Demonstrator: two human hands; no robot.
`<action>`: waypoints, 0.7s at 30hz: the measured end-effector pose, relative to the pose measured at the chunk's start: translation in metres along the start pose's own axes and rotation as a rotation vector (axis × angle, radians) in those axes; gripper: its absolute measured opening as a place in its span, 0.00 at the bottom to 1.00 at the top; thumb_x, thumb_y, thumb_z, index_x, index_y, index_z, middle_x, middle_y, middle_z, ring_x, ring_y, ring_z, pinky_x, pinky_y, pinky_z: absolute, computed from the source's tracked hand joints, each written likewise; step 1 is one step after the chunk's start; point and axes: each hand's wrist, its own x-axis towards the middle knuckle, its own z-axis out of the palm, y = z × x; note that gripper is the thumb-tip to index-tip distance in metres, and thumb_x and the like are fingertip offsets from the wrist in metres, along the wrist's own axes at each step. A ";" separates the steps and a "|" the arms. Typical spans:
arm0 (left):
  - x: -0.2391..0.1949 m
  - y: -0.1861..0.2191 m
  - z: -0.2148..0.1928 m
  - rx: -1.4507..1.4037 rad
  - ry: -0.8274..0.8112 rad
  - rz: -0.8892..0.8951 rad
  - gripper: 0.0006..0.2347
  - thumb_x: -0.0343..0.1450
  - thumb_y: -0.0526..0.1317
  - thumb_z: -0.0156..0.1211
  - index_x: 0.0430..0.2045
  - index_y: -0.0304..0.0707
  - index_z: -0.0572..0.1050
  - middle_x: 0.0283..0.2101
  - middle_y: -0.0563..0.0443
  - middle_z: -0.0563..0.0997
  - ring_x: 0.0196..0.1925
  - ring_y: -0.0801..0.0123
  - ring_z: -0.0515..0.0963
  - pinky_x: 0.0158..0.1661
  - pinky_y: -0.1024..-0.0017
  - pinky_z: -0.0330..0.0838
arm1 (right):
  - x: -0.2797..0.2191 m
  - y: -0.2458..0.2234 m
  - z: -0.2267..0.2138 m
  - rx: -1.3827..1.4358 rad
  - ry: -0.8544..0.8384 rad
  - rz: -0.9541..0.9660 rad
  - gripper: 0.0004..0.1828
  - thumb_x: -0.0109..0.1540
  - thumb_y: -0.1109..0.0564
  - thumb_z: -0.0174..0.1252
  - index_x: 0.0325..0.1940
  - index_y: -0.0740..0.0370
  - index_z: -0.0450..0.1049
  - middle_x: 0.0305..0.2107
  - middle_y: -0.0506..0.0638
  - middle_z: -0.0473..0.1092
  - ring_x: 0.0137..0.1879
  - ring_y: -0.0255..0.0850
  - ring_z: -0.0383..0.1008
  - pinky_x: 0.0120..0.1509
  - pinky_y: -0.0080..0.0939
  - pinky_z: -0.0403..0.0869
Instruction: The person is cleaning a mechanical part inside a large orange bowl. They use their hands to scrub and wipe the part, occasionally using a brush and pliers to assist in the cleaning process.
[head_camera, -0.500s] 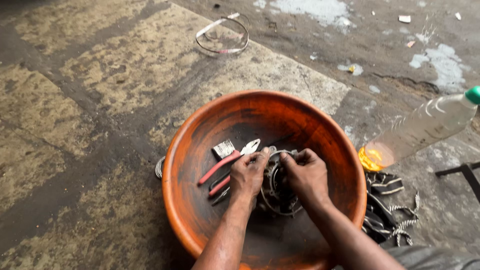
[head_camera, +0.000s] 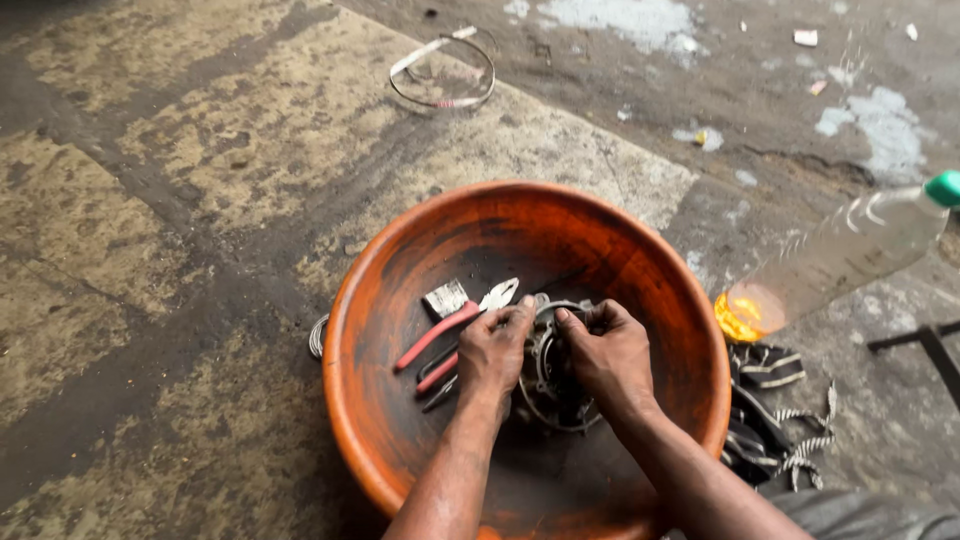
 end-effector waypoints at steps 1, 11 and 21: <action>-0.005 -0.002 -0.004 0.049 0.006 -0.050 0.21 0.64 0.57 0.66 0.32 0.34 0.86 0.29 0.52 0.86 0.32 0.74 0.79 0.36 0.73 0.74 | -0.010 0.007 0.002 -0.026 -0.020 -0.081 0.14 0.56 0.50 0.68 0.33 0.63 0.78 0.24 0.47 0.78 0.30 0.32 0.75 0.35 0.38 0.74; 0.006 0.006 -0.004 0.096 0.014 -0.020 0.22 0.64 0.58 0.66 0.33 0.35 0.86 0.30 0.53 0.87 0.33 0.74 0.81 0.38 0.74 0.75 | -0.006 0.005 0.007 -0.129 -0.012 -0.268 0.13 0.55 0.51 0.70 0.33 0.64 0.80 0.24 0.49 0.79 0.32 0.33 0.76 0.38 0.39 0.75; -0.001 0.008 -0.006 0.148 0.000 -0.122 0.24 0.63 0.59 0.65 0.35 0.36 0.86 0.31 0.51 0.87 0.33 0.70 0.80 0.38 0.71 0.74 | 0.001 0.007 0.003 -0.132 0.088 -0.159 0.16 0.58 0.50 0.68 0.30 0.67 0.77 0.23 0.53 0.78 0.29 0.36 0.73 0.35 0.43 0.74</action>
